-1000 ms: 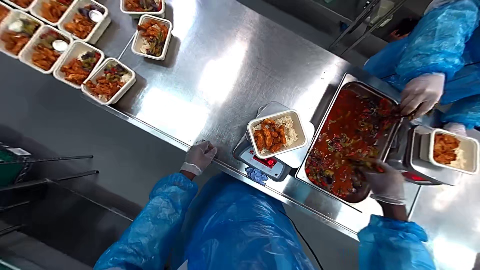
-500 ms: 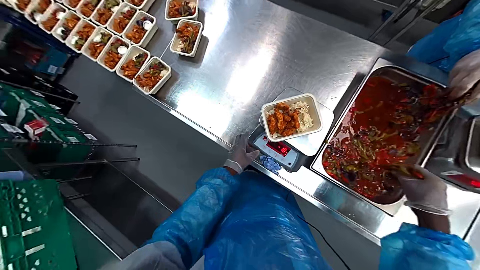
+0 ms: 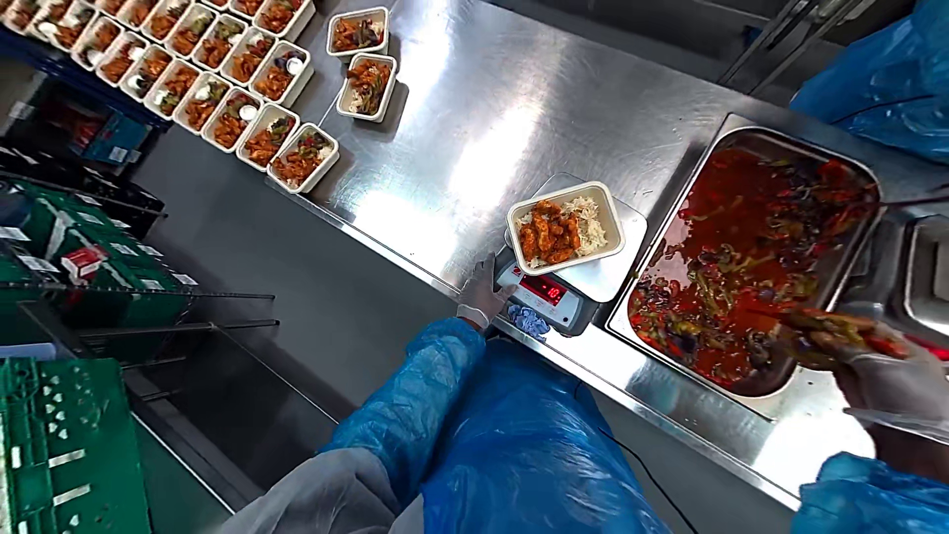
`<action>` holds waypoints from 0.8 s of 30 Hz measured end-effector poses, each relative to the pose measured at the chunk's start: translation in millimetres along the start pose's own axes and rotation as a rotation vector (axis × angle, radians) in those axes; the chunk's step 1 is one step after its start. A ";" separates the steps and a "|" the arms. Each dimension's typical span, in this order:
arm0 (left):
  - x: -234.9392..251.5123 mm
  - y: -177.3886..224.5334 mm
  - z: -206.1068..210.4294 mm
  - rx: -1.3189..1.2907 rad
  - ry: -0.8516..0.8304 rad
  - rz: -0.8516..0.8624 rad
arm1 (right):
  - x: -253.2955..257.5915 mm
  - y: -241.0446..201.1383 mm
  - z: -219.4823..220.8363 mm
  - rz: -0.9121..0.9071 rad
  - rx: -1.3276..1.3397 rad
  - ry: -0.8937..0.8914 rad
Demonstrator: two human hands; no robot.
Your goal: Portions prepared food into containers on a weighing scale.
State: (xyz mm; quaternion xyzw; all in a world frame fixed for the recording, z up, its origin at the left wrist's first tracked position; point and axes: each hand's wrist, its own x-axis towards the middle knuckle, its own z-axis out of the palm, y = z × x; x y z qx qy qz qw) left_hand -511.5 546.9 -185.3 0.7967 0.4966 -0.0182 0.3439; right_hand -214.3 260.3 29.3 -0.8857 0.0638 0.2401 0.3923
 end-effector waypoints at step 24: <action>-33.2 102.6 -63.7 -0.712 0.021 -0.001 | 87.1 64.8 -56.2 -0.253 0.461 -0.299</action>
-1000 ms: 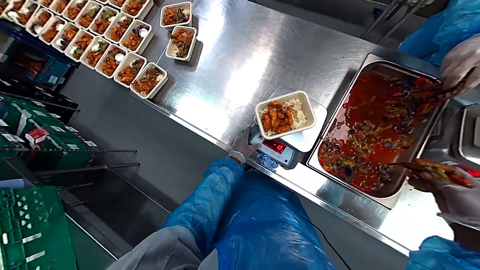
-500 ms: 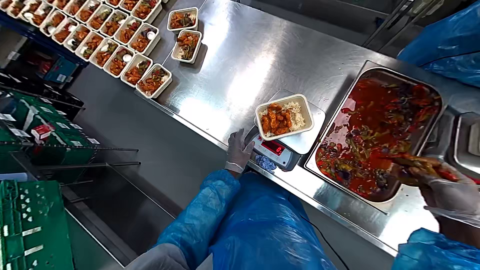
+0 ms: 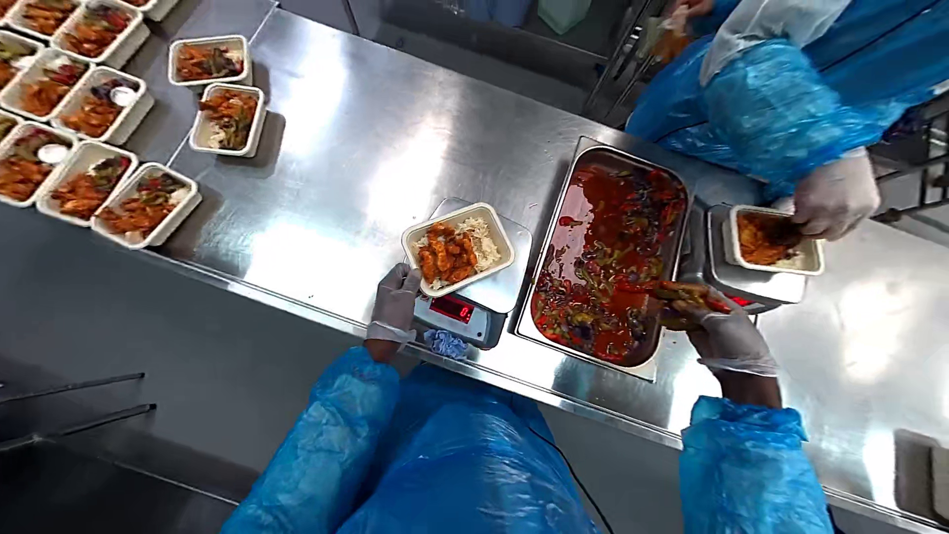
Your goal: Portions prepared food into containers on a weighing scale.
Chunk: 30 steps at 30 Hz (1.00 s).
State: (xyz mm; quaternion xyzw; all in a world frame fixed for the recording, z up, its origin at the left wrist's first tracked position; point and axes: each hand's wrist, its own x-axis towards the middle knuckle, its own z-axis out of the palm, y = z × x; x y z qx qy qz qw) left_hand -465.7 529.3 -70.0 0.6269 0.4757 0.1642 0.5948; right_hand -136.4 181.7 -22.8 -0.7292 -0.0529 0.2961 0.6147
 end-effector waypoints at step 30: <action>-31.4 75.7 109.1 0.234 -0.674 0.031 | -32.5 -46.6 98.0 -0.269 -1.229 -0.235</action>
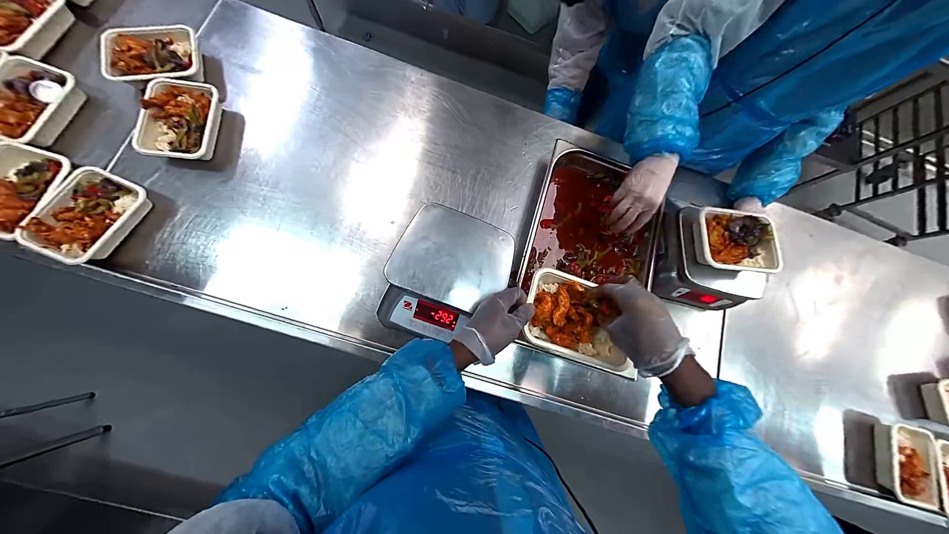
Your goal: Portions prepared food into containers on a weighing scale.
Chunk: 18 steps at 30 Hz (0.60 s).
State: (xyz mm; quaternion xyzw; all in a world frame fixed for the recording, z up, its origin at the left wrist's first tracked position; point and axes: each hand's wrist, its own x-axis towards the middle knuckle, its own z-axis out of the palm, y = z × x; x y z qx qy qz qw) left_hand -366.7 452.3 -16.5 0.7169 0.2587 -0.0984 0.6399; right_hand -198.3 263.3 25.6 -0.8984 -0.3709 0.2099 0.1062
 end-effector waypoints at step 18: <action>-54.1 -66.8 -129.5 -0.127 0.469 -0.075 | 94.1 -134.6 40.8 -0.442 0.091 0.046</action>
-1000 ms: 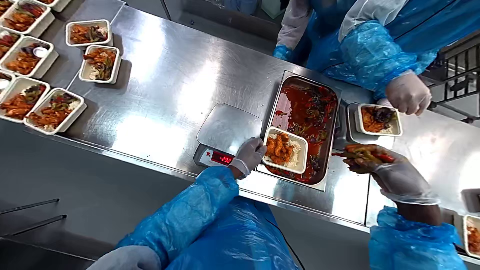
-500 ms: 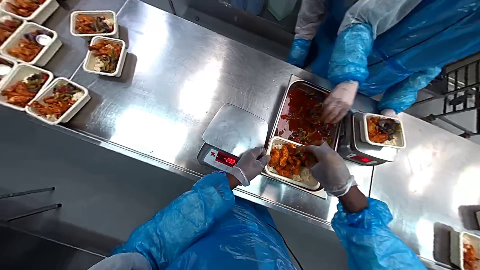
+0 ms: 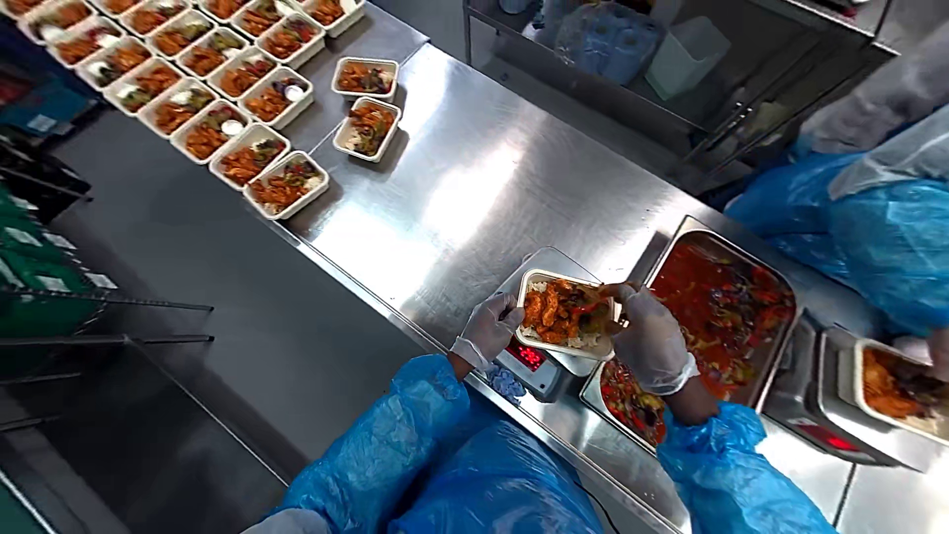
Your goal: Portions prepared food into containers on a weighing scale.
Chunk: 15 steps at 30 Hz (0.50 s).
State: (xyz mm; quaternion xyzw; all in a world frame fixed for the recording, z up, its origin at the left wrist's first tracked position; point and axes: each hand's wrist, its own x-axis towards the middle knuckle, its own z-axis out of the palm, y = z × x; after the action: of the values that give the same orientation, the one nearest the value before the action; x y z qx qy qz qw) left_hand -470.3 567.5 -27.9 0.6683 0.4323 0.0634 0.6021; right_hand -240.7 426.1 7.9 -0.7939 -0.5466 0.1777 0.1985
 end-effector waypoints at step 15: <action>32.3 -17.0 -40.5 -0.070 0.029 -0.023 | 61.5 -24.3 31.7 0.110 0.032 0.031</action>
State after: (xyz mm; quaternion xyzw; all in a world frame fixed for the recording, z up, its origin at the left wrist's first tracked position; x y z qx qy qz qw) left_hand -483.4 617.3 -45.8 0.6408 0.4460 0.0812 0.6196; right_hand -255.0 495.5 -10.9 -0.8223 -0.4959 0.1848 0.2094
